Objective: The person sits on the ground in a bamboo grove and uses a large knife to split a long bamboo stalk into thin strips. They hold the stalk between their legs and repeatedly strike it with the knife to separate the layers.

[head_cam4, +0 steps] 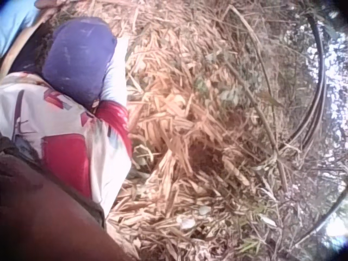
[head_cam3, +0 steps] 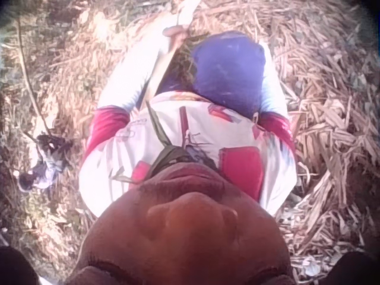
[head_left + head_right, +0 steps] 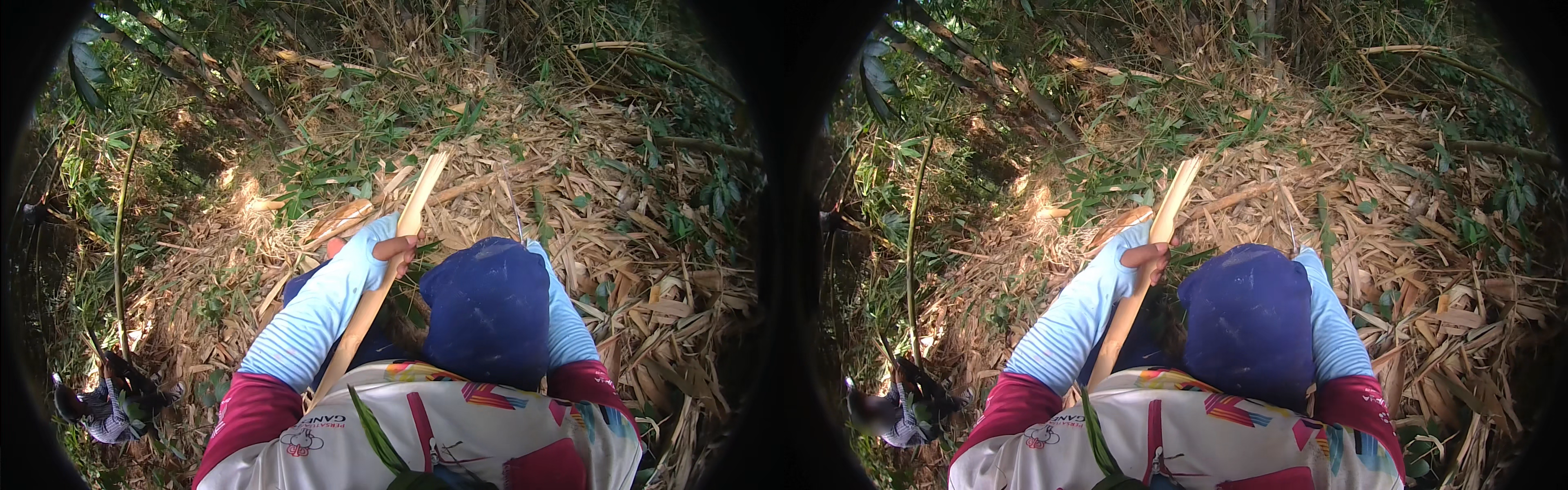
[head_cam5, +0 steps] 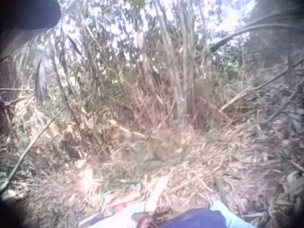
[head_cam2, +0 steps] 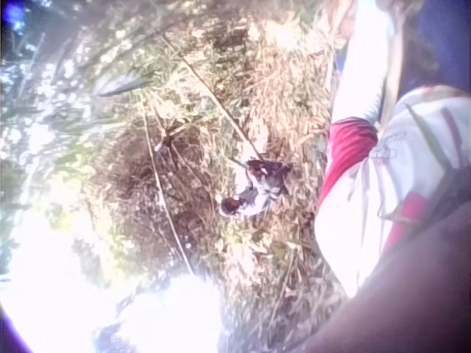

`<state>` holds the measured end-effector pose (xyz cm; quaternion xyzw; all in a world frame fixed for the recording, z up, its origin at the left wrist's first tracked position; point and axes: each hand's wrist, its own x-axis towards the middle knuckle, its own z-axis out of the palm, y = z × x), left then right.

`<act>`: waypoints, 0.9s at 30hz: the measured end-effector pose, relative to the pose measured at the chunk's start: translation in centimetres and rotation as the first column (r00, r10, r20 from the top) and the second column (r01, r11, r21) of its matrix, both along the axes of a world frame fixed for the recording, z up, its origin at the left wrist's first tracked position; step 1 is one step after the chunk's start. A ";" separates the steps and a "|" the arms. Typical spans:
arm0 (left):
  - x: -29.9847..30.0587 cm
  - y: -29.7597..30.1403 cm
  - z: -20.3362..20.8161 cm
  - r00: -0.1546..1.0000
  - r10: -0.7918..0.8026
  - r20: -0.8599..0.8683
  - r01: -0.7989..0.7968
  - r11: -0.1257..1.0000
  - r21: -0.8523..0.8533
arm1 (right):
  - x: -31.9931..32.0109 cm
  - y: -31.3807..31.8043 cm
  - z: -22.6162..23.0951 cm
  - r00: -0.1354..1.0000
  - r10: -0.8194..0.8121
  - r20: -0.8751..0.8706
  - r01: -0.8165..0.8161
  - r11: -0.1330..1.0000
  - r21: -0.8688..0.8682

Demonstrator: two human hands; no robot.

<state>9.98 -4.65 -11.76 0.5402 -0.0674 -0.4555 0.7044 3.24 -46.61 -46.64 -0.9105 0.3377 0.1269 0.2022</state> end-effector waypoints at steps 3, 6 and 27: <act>-0.1 3.3 0.0 0.986 0.035 -0.165 -0.046 0.997 -0.061 | -0.6 5.8 3.2 0.987 0.064 0.150 -0.078 0.993 0.084; 0.4 3.4 -0.4 0.962 -0.048 -0.268 0.016 0.993 -0.121 | -2.9 6.4 9.0 0.944 0.026 0.329 -0.073 0.988 0.133; 1.2 -5.3 -2.1 0.797 -0.169 0.580 -0.116 0.899 0.422 | 5.2 14.3 35.1 0.693 0.721 -0.029 -0.716 0.692 0.096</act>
